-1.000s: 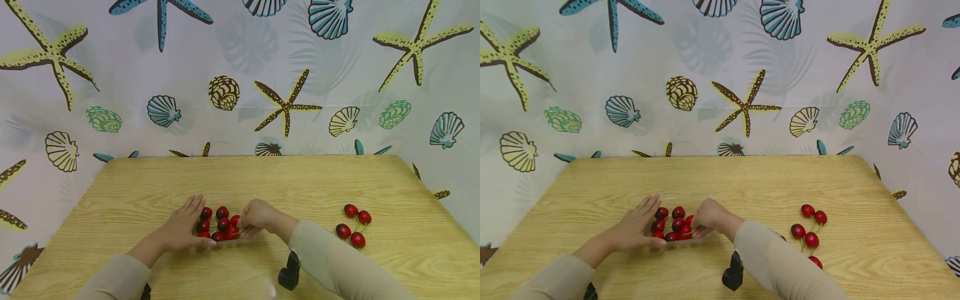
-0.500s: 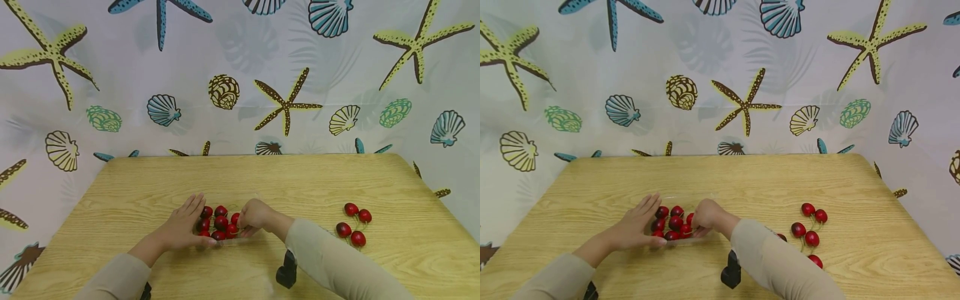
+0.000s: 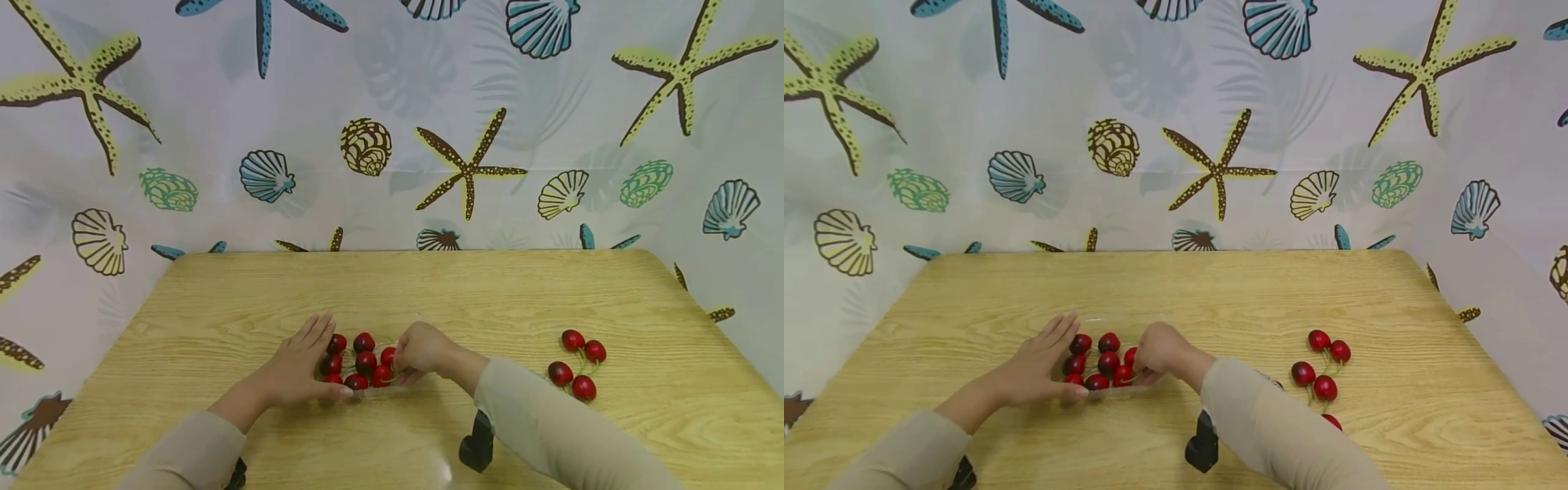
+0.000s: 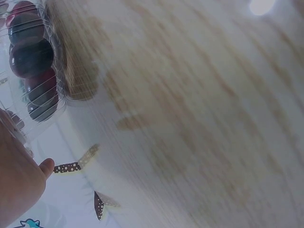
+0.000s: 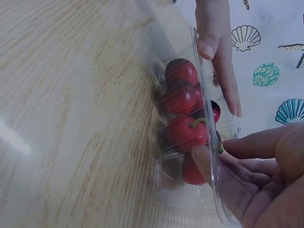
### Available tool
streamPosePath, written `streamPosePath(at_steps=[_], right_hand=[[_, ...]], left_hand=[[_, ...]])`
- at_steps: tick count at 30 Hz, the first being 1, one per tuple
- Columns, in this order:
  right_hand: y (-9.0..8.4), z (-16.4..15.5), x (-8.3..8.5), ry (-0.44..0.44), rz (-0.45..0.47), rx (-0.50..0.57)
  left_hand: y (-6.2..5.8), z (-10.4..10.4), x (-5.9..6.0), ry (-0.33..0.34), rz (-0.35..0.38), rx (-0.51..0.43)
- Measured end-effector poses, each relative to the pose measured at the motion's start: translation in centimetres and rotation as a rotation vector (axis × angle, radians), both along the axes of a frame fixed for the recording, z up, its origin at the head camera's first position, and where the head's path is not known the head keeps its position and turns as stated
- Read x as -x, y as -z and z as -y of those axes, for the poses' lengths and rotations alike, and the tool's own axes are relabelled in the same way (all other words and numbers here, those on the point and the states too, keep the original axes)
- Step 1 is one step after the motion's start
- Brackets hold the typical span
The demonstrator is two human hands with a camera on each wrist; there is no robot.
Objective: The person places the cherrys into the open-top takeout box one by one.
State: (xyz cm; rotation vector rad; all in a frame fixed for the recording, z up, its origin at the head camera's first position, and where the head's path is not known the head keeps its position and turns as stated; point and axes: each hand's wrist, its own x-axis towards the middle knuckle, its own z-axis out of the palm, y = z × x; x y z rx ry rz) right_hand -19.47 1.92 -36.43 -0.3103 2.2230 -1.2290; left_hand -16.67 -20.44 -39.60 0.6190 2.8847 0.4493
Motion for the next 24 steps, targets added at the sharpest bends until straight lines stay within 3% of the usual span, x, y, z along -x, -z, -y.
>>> streamPosePath(at_steps=[13,24], right_hand=[[-0.8,-1.8,-0.4,-0.021,-0.047,0.049],[-0.8,-3.5,-0.7,-0.023,0.008,0.232]], left_hand=[[-0.2,-0.1,-0.1,0.002,0.010,-0.011],[0.1,-0.1,0.2,0.004,-0.002,-0.006]])
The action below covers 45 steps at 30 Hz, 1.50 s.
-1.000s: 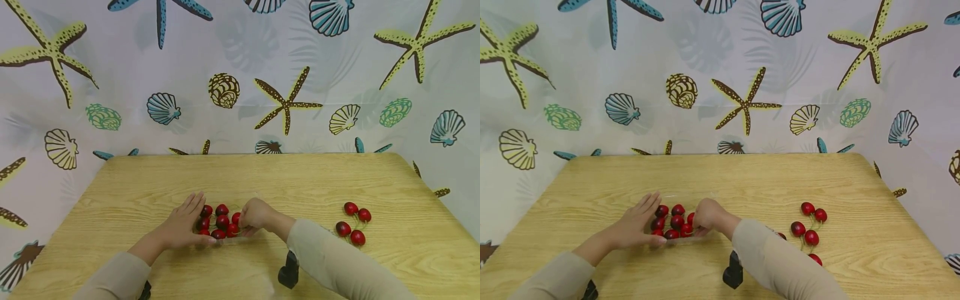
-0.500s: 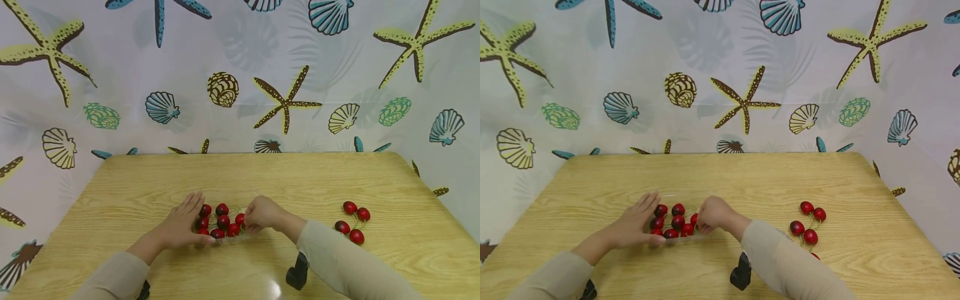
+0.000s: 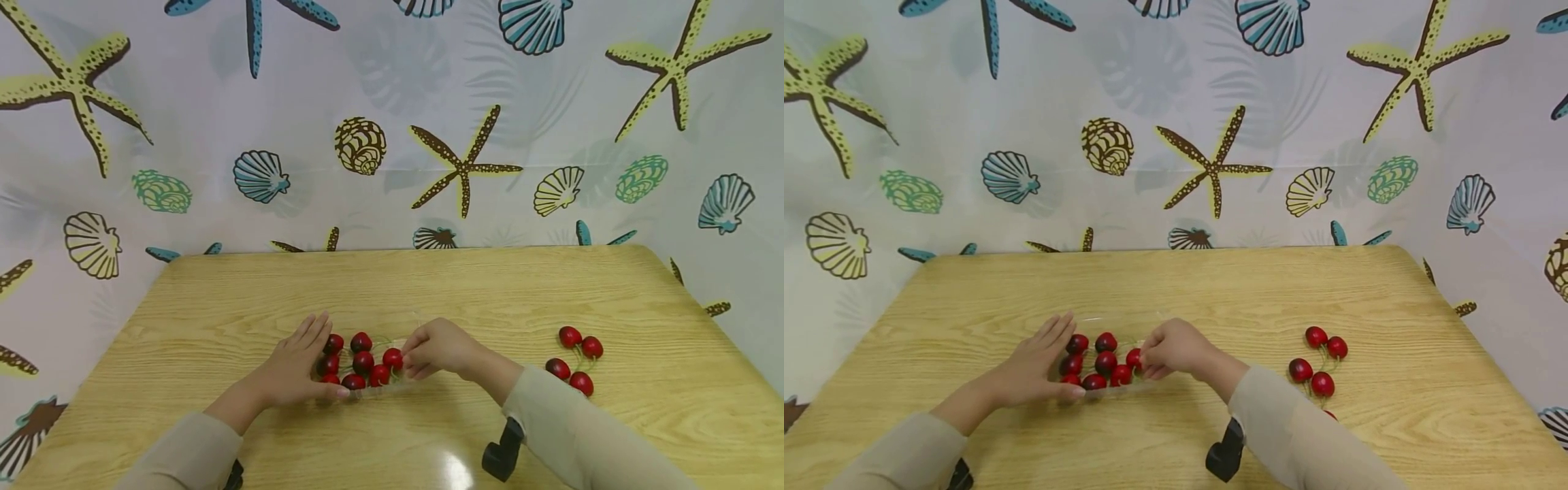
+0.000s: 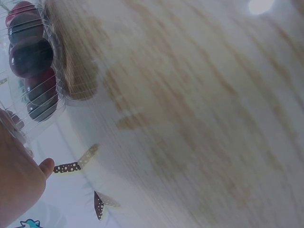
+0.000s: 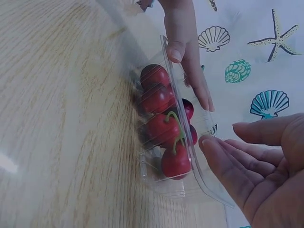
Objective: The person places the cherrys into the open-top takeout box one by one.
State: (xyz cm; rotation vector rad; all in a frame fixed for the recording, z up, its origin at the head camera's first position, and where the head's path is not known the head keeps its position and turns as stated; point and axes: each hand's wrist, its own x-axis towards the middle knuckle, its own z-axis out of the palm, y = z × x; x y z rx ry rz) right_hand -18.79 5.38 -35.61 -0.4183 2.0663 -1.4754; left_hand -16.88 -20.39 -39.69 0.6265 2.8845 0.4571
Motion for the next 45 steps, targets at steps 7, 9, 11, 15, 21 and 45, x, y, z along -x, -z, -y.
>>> streamPosePath(at_steps=[7,9,11,15,21,45], right_hand=[[0.2,-1.4,-0.1,0.041,0.023,0.075],[0.2,-1.8,-0.2,0.052,0.026,0.080],[0.2,-2.2,-0.3,0.063,0.030,0.088],[0.1,-3.0,-0.6,0.067,0.035,0.110],[-0.1,-4.2,-1.1,0.072,0.037,0.122],[0.2,-8.7,-1.5,0.151,0.087,0.163]], left_hand=[[0.1,0.0,0.1,-0.005,-0.001,0.004],[0.1,0.0,0.1,-0.005,-0.002,0.006],[0.0,0.0,0.1,-0.003,-0.004,0.009],[0.0,-0.1,0.1,0.002,-0.008,0.009],[0.0,-0.1,0.0,-0.001,-0.004,0.006],[-0.3,-0.2,-0.2,-0.005,0.002,0.002]])
